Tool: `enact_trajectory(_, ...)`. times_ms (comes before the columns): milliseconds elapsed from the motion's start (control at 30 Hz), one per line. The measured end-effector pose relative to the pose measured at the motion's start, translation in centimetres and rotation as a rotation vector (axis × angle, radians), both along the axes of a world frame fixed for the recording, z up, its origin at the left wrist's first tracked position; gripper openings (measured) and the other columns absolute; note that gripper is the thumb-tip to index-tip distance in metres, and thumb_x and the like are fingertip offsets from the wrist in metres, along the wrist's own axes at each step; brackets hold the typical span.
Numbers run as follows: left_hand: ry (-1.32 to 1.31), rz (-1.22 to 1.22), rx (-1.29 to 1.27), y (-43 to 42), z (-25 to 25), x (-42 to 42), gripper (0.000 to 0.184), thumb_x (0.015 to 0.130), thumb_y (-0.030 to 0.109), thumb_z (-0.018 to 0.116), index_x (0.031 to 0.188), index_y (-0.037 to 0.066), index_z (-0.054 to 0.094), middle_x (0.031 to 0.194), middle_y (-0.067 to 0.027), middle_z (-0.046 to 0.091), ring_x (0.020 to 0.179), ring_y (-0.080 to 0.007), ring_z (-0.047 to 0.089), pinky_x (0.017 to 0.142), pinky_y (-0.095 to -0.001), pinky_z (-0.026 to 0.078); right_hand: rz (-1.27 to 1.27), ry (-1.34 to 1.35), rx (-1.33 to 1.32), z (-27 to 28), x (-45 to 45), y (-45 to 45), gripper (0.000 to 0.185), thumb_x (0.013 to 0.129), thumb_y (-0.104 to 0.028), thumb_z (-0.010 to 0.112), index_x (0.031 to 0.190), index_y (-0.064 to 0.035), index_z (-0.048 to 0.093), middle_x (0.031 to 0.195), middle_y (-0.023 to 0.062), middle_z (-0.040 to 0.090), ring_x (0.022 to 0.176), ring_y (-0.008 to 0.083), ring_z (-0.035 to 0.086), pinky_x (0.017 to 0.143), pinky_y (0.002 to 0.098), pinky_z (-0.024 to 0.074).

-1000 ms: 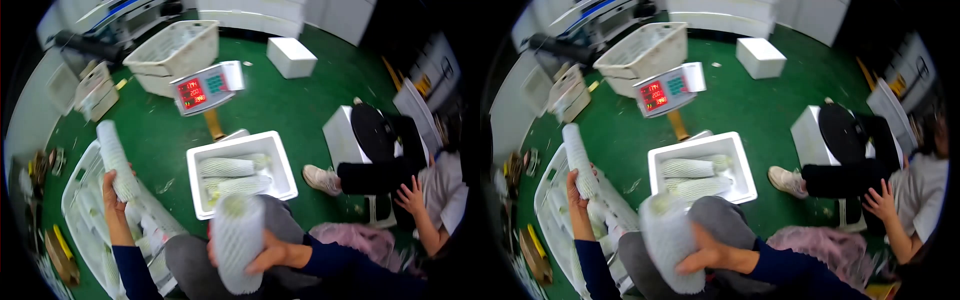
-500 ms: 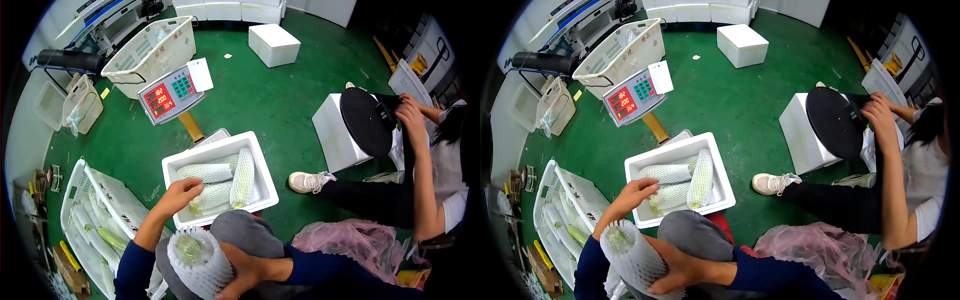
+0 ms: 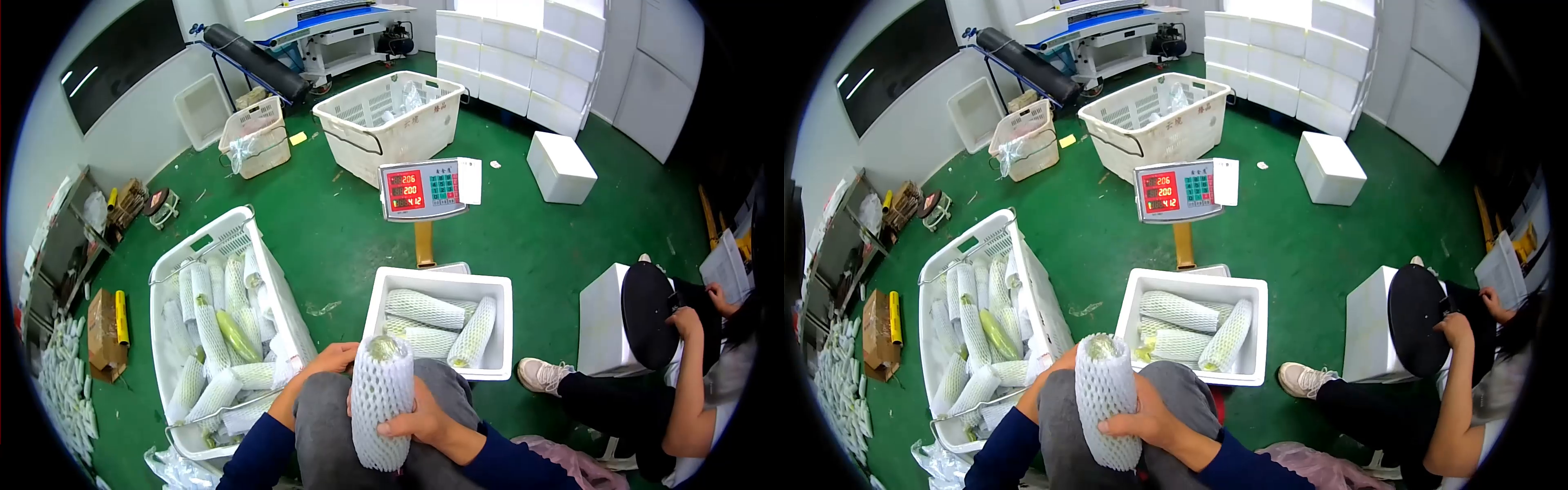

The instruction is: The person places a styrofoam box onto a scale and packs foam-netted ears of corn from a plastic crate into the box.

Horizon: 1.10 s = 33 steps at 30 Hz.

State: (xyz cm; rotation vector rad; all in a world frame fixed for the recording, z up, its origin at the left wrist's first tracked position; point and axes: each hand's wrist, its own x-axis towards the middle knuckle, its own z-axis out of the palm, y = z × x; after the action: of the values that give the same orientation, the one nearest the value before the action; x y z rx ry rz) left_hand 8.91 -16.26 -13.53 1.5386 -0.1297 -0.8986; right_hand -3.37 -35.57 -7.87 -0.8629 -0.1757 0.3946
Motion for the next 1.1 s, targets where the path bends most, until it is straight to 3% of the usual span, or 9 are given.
enact_trajectory(233, 0.027, 0.151, -0.116, -0.4, 3.5, -2.9, 0.034, 0.103, 0.03, 0.056, 0.114, 0.0, 0.066, 0.097, -0.0034, 0.069, 0.082, -0.0099, 0.065, 0.074, -0.0242, 0.052, 0.011, 0.009, -0.02, 0.8, 0.4, 0.2, 0.076, 0.064, -0.022, 0.076, 0.131, 0.0039, 0.05, 0.109, 0.0163, 0.065, 0.101, 0.0252, 0.065, 0.094, 0.0376, 0.0509)
enact_trajectory(300, 0.18, 0.084, -0.216, 0.6, -1.5, -0.8, 0.033, 0.103, 0.03, 0.057, 0.112, 0.0, 0.066, 0.097, -0.003, 0.069, 0.081, -0.0095, 0.065, 0.074, -0.0237, 0.052, 0.002, 0.015, -0.034, 0.9, 0.3, 0.1, 0.078, 0.064, -0.022, 0.076, 0.132, 0.0044, 0.049, 0.108, 0.0167, 0.065, 0.101, 0.0254, 0.065, 0.094, 0.0376, 0.0509)
enact_trajectory(400, 0.202, 0.116, -0.226, 0.4, -1.8, -0.7, 0.03, 0.102, 0.029, 0.058, 0.11, 0.001, 0.067, 0.095, -0.0016, 0.067, 0.079, -0.0081, 0.063, 0.072, -0.0227, 0.051, -0.01, 0.01, -0.044, 1.1, 0.1, 0.1, 0.08, 0.064, -0.021, 0.075, 0.135, 0.0045, 0.047, 0.108, 0.0167, 0.065, 0.101, 0.0255, 0.065, 0.094, 0.0377, 0.051)
enact_trajectory(567, -0.008, 0.242, -0.104, -0.9, 5.1, -3.5, 0.028, 0.102, 0.028, 0.059, 0.108, 0.002, 0.067, 0.089, 0.0003, 0.066, 0.073, -0.0067, 0.06, 0.069, -0.0221, 0.05, 0.004, 0.011, -0.046, 1.1, 0.2, 0.1, 0.081, 0.065, -0.021, 0.075, 0.137, 0.0043, 0.046, 0.108, 0.0167, 0.065, 0.102, 0.026, 0.065, 0.095, 0.0382, 0.0512)
enact_trajectory(667, 0.016, 0.111, -0.171, -0.4, -0.1, -1.2, 0.027, 0.102, 0.027, 0.059, 0.11, 0.002, 0.067, 0.091, -0.0006, 0.067, 0.074, -0.0074, 0.062, 0.069, -0.022, 0.05, -0.03, 0.029, -0.066, 0.6, 0.0, 0.0, 0.081, 0.065, -0.02, 0.075, 0.137, 0.0042, 0.046, 0.108, 0.0177, 0.066, 0.102, 0.0274, 0.065, 0.094, 0.0393, 0.052)
enact_trajectory(833, 0.1, 0.258, -0.396, 2.2, -2.4, -0.5, 0.034, 0.103, 0.025, 0.056, 0.126, 0.001, 0.062, 0.102, -0.0084, 0.071, 0.09, -0.0186, 0.069, 0.081, -0.03, 0.055, -0.094, 0.012, 0.0, 0.5, -0.2, 0.2, 0.078, 0.061, -0.019, 0.075, 0.131, 0.0027, 0.048, 0.106, 0.0218, 0.065, 0.095, 0.0326, 0.067, 0.085, 0.0446, 0.0562)
enact_trajectory(900, 0.108, 0.384, -0.558, 4.8, -0.5, -1.1, 0.037, 0.104, 0.031, 0.055, 0.123, 0.0, 0.063, 0.103, -0.0108, 0.072, 0.087, -0.0183, 0.069, 0.077, -0.0296, 0.055, -0.189, 0.082, 0.024, 2.4, -0.4, 0.8, 0.077, 0.058, -0.02, 0.076, 0.126, 0.0038, 0.051, 0.105, 0.0215, 0.065, 0.096, 0.0336, 0.067, 0.09, 0.0439, 0.0536)
enact_trajectory(1000, -0.198, 0.591, -0.253, 10.5, -0.2, 0.3, 0.035, 0.102, 0.031, 0.058, 0.112, 0.0, 0.068, 0.098, -0.01, 0.073, 0.081, -0.0156, 0.069, 0.07, -0.0277, 0.054, -0.224, 0.159, 0.058, 2.4, -0.4, 0.4, 0.083, 0.054, -0.021, 0.073, 0.129, 0.004, 0.044, 0.1, 0.0223, 0.061, 0.09, 0.0345, 0.062, 0.084, 0.0469, 0.0518)
enact_trajectory(1100, -0.253, 0.851, 0.129, 18.2, -4.8, 4.3, 0.025, 0.097, 0.026, 0.064, 0.104, 0.003, 0.069, 0.091, -0.0045, 0.071, 0.075, -0.0116, 0.064, 0.06, -0.026, 0.052, -0.179, 0.138, 0.045, 1.8, 0.1, 0.3, 0.082, 0.055, -0.021, 0.073, 0.128, 0.0037, 0.045, 0.1, 0.0222, 0.062, 0.09, 0.0343, 0.063, 0.085, 0.0462, 0.052)
